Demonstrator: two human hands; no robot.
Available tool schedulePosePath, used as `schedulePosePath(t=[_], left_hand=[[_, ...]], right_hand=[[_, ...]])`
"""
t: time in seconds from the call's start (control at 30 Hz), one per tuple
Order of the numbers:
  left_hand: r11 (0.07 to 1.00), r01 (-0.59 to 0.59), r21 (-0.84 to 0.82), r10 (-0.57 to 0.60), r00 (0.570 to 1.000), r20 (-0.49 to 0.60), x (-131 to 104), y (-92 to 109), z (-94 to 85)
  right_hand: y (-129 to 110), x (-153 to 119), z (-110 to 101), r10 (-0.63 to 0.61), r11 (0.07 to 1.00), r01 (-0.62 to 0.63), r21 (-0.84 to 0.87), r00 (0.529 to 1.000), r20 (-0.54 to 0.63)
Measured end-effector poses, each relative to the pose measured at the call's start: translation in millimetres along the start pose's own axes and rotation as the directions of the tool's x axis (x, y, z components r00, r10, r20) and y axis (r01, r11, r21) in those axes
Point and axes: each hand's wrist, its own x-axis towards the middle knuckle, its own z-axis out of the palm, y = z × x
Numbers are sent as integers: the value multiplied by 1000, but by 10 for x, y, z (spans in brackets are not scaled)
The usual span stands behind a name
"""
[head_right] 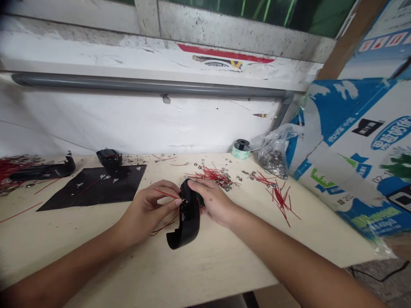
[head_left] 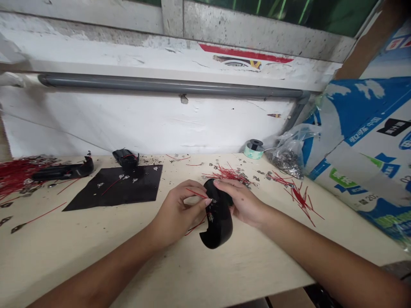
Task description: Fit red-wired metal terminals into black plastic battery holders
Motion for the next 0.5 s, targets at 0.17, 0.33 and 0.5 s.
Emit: schedulePosePath(t=[0.17,0.33,0.5], left_hand=[[999,38,-10,-38,999,8,-19,32,7],[988,-35,150,28,998,47,-9,65,-38],[985,-27,168,16,998,69,-21,95,-42]], right_hand=[[-16,-25,42,29,998,-29,60,1000,-3],[-10,-15,53,33,997,-35,66,999,20],[-6,-3,37,33,996,-35,81,999,25]])
